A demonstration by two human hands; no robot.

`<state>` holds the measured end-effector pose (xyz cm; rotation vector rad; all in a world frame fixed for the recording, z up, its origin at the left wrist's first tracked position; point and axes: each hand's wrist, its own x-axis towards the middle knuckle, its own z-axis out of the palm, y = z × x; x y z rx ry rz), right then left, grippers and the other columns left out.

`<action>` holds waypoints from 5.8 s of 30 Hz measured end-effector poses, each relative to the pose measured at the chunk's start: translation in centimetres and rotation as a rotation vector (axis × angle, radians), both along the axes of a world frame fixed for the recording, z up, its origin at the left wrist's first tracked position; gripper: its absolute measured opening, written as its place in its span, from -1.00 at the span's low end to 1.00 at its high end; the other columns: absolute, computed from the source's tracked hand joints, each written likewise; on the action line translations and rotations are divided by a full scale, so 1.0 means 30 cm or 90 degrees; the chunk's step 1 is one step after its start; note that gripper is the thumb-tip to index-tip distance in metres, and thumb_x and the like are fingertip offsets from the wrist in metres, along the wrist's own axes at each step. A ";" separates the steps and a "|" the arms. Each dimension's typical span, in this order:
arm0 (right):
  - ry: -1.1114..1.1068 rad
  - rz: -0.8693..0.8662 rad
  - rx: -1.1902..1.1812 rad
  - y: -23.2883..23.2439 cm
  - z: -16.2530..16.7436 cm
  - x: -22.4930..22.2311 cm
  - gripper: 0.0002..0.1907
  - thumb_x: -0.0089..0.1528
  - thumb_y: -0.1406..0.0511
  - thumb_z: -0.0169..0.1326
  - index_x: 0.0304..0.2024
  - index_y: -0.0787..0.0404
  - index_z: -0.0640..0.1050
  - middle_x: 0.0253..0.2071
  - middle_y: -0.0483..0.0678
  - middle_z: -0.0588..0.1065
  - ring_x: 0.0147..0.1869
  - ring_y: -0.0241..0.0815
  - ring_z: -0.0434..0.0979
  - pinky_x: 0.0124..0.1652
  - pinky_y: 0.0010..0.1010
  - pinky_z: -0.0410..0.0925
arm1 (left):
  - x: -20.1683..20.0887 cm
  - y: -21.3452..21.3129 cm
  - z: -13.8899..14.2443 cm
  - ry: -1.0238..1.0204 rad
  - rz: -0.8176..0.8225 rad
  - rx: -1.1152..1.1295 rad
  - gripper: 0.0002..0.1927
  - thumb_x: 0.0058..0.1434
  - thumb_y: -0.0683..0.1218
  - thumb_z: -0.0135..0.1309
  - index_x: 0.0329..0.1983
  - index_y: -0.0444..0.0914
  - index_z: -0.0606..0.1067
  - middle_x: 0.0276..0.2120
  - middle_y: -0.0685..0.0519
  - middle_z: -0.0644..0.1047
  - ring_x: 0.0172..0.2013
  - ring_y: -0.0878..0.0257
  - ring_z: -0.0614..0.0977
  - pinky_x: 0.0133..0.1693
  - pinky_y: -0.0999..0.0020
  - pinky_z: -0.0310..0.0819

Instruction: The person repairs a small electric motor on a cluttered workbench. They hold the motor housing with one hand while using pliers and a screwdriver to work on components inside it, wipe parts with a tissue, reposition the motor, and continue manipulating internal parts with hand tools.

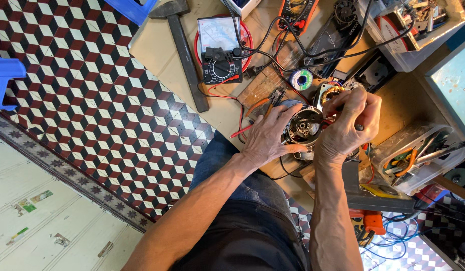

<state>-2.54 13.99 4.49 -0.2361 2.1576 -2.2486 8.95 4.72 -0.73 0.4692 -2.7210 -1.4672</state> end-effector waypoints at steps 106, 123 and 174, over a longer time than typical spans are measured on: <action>-1.001 -0.112 -0.264 0.002 0.147 0.204 -0.69 0.37 0.15 -0.06 -0.28 0.29 0.40 -0.55 0.07 0.48 -0.63 -0.07 0.47 -0.64 -0.28 0.33 | -0.279 -0.195 0.020 -0.064 -0.376 0.152 0.00 0.00 0.18 0.41 0.47 -0.05 0.21 0.36 -0.03 0.33 0.30 -0.04 0.46 0.28 0.10 0.41; -1.093 -0.116 -0.190 -0.066 0.206 0.202 -0.62 0.32 0.11 -0.06 -0.15 0.34 0.46 -0.33 0.18 0.61 -0.30 0.07 0.70 -0.21 -0.09 0.57 | -0.277 -0.210 0.029 -0.044 -0.370 0.125 -0.02 0.02 0.19 0.40 0.47 -0.05 0.22 0.34 -0.02 0.36 0.24 -0.08 0.50 0.22 0.07 0.44; -1.028 0.196 0.189 0.180 0.174 0.092 -0.58 0.37 0.10 0.00 -0.30 0.37 0.48 -0.54 0.17 0.55 -0.58 0.01 0.59 -0.55 -0.25 0.42 | -0.273 -0.185 0.053 -0.108 -0.403 0.123 0.05 -0.07 0.08 0.36 0.51 -0.02 0.15 0.38 0.00 0.28 0.29 -0.04 0.46 0.26 0.07 0.42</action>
